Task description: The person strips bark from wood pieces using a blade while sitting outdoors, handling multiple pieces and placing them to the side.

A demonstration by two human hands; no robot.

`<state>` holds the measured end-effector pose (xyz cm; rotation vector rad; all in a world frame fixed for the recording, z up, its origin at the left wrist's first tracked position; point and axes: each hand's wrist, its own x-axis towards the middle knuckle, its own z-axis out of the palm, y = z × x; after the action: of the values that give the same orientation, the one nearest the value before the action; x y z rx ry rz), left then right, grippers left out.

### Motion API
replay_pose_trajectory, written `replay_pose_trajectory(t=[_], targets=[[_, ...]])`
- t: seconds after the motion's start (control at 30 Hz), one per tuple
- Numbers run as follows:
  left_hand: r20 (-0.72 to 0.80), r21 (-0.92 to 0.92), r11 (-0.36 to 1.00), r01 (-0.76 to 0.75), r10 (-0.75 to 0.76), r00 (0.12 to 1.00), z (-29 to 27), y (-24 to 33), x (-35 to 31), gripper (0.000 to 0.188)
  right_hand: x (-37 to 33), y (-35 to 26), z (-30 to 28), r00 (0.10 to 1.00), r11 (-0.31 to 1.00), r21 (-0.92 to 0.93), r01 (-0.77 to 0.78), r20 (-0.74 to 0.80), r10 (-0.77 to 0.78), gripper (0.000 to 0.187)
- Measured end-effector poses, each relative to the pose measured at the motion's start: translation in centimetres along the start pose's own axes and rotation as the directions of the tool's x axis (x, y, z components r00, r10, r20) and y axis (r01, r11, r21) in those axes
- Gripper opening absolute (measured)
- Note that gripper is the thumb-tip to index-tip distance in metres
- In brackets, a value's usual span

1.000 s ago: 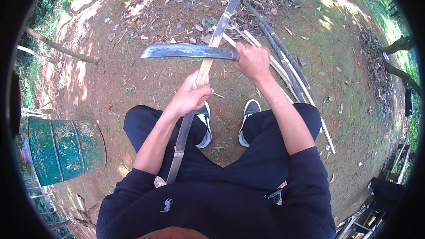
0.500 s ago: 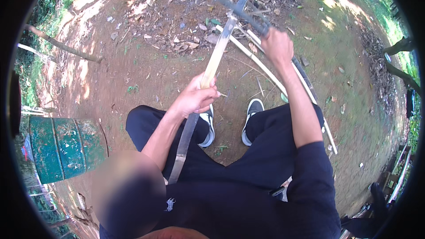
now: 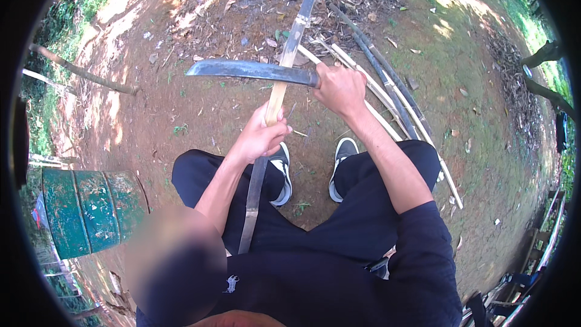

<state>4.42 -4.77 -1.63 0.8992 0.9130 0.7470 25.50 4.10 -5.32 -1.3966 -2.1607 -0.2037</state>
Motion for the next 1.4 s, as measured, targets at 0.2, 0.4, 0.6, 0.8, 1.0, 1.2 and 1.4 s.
replay_pose_trajectory(t=[0.2,0.4,0.6,0.8,1.0,1.2,1.4], targets=[[0.024,-0.044,0.998,0.050,-0.049,0.999,0.1,-0.6,0.1,0.028,1.9,4.6,-0.6,0.958,0.959,0.000,-0.285,0.041,0.285,0.016],[-0.006,0.050,0.999,-0.020,0.020,1.000,0.1,-0.2,0.9,0.027,1.5,3.4,-0.2,0.999,0.998,0.040,0.038,-0.022,-0.037,0.013],[-0.009,0.064,0.996,0.068,-0.067,0.998,0.0,-0.4,0.2,0.027,2.6,6.1,0.8,0.909,0.923,-0.089,-0.374,0.163,0.384,0.014],[0.027,0.000,0.998,0.068,-0.068,0.997,-0.7,-1.4,0.6,0.027,-0.2,1.0,0.6,0.981,0.997,-0.077,0.015,0.195,0.000,0.012],[0.012,0.012,0.999,0.042,-0.042,0.999,0.2,-0.7,0.3,0.027,2.1,4.8,0.5,0.926,0.928,-0.051,-0.369,0.060,0.372,0.010],[-0.043,0.070,0.998,0.012,-0.009,0.999,-0.4,-1.2,0.5,0.027,0.3,0.7,0.5,0.985,0.997,-0.007,-0.078,0.154,0.078,0.009],[0.071,-0.076,0.993,0.088,-0.082,0.994,-0.2,-1.7,0.2,0.028,1.7,6.6,0.4,0.885,0.898,-0.027,-0.438,0.163,0.437,0.023]])
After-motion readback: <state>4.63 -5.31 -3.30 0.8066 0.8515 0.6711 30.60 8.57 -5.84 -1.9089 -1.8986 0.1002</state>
